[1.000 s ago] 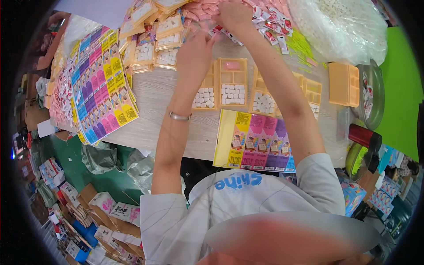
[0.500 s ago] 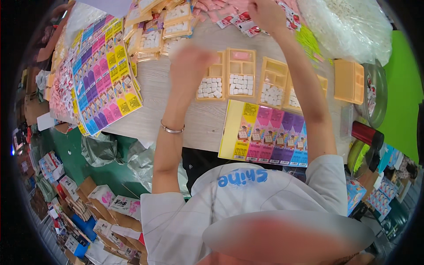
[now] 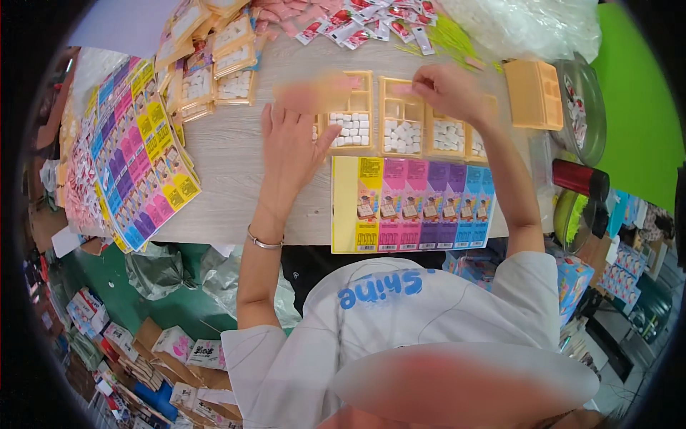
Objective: Place white cubes into divided plastic trays and then insert the trays into plastic bags.
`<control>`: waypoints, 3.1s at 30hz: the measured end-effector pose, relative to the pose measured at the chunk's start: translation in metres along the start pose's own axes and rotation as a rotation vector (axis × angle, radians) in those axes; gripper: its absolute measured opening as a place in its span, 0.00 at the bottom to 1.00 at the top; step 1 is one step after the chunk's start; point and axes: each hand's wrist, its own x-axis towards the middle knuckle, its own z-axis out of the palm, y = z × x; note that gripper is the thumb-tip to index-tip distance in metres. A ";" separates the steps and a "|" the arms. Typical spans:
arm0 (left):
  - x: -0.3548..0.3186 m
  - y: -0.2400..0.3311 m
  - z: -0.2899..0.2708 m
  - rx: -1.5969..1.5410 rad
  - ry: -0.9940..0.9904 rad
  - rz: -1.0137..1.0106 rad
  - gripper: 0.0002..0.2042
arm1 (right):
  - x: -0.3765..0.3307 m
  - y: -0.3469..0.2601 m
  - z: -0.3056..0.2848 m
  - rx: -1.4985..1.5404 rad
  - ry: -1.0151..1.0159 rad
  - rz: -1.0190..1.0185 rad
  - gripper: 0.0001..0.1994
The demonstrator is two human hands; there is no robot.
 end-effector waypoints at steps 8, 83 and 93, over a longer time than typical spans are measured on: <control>0.032 0.051 0.027 -0.003 -0.049 0.152 0.39 | 0.000 -0.020 -0.013 -0.160 0.226 0.027 0.11; 0.077 0.184 0.094 -0.016 0.040 0.309 0.32 | -0.124 0.076 -0.002 0.290 0.713 0.461 0.09; 0.117 0.163 0.067 -0.155 0.020 0.164 0.28 | -0.082 0.056 -0.014 0.039 0.779 0.305 0.09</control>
